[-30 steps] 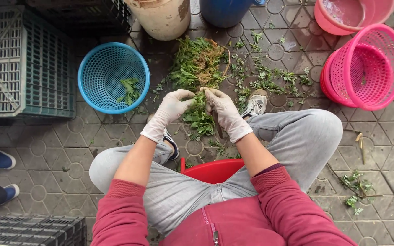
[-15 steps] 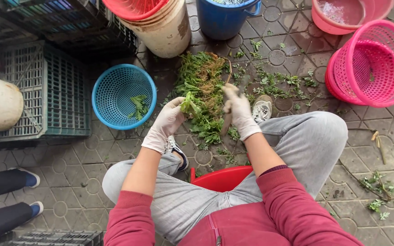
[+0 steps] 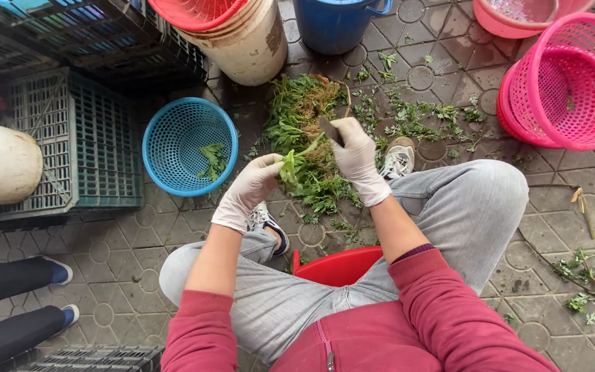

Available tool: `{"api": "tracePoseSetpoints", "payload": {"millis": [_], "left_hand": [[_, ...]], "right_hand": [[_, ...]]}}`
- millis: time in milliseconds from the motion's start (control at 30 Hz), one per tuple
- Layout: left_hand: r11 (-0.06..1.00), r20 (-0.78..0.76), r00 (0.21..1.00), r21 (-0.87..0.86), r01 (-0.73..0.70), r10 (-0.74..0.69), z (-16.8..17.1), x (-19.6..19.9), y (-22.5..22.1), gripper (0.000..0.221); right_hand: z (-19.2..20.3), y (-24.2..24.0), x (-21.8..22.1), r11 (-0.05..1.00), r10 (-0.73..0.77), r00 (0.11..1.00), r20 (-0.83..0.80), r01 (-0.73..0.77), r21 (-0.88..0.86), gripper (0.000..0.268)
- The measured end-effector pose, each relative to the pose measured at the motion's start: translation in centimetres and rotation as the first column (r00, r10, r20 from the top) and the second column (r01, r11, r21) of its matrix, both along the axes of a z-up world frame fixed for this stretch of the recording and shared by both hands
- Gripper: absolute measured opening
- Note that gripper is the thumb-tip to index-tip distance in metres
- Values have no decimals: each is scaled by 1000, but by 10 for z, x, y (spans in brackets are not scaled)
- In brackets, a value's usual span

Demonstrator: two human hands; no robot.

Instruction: Trimming the roots off leafy greens with a knife and sorting them into baskets.

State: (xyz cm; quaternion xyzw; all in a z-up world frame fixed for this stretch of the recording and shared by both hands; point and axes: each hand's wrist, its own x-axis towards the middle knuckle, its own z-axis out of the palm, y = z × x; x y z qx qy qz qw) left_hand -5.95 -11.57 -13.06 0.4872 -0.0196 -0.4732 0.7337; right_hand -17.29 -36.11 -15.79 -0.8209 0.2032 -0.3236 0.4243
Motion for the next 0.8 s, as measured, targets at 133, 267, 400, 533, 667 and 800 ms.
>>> {"api": "tracePoseSetpoints", "payload": {"millis": [133,267,400,533,667,800], "left_hand": [[999,-45,999,21,-30,31,0,0,-2,15],[990,-49,993,91,-106,110,20,-1,-12,15],[977,-34,994,189,-94,102,-8,-2,-12,13],[979,-60,998,203,-23,36,23,-21,-23,15],[976,-19,999,211,52,-49,49,-31,-25,18],[962,53,992,254,96,-113,37,-27,-12,24]], "right_hand": [[-22,-43,-9,964,-191,981,-33,181,-195,44],[-55,-63,-13,930,-328,875,-356,365,41,58],[35,-7,-6,602,168,926,-338,176,779,40],[62,21,-1,344,384,918,-103,-39,938,54],[52,29,-6,191,403,915,13,-98,977,24],[59,20,-3,207,379,924,61,-149,967,18]]}}
